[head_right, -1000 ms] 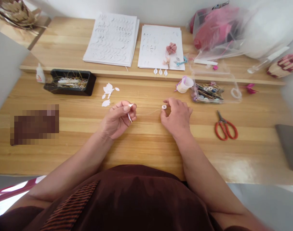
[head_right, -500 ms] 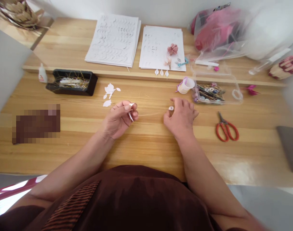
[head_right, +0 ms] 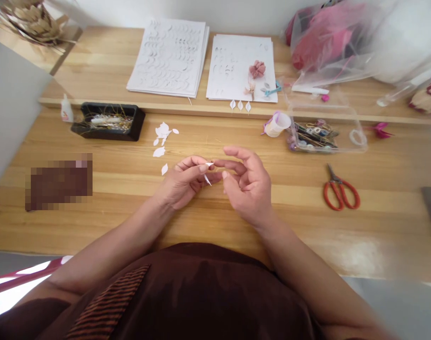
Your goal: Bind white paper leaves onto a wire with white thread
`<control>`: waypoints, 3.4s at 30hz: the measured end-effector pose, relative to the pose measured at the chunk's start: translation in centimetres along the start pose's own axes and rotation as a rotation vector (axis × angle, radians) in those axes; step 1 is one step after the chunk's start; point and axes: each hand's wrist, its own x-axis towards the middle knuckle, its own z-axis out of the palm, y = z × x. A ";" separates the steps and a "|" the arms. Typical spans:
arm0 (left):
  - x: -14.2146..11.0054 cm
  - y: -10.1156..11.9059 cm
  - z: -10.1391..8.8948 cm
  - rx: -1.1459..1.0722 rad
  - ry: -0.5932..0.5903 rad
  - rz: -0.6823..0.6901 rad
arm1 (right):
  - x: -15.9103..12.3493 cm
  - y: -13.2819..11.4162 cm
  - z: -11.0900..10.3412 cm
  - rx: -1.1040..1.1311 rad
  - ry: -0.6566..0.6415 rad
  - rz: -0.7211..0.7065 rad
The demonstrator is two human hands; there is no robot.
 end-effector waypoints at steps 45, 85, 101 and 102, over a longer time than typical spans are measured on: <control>0.2 0.5 -0.4 0.233 -0.042 -0.117 | 1.7 3.3 -0.5 0.334 -0.197 0.339; 0.1 1.4 -0.4 0.611 -0.002 -0.036 | 1.7 1.4 -2.1 -0.384 -0.124 -0.299; 0.5 1.1 -0.5 0.433 0.029 0.048 | 1.4 2.2 -1.4 -0.244 -0.207 -0.101; 0.6 1.0 -0.6 0.449 0.044 0.068 | 1.3 2.0 -1.4 -0.259 -0.217 -0.120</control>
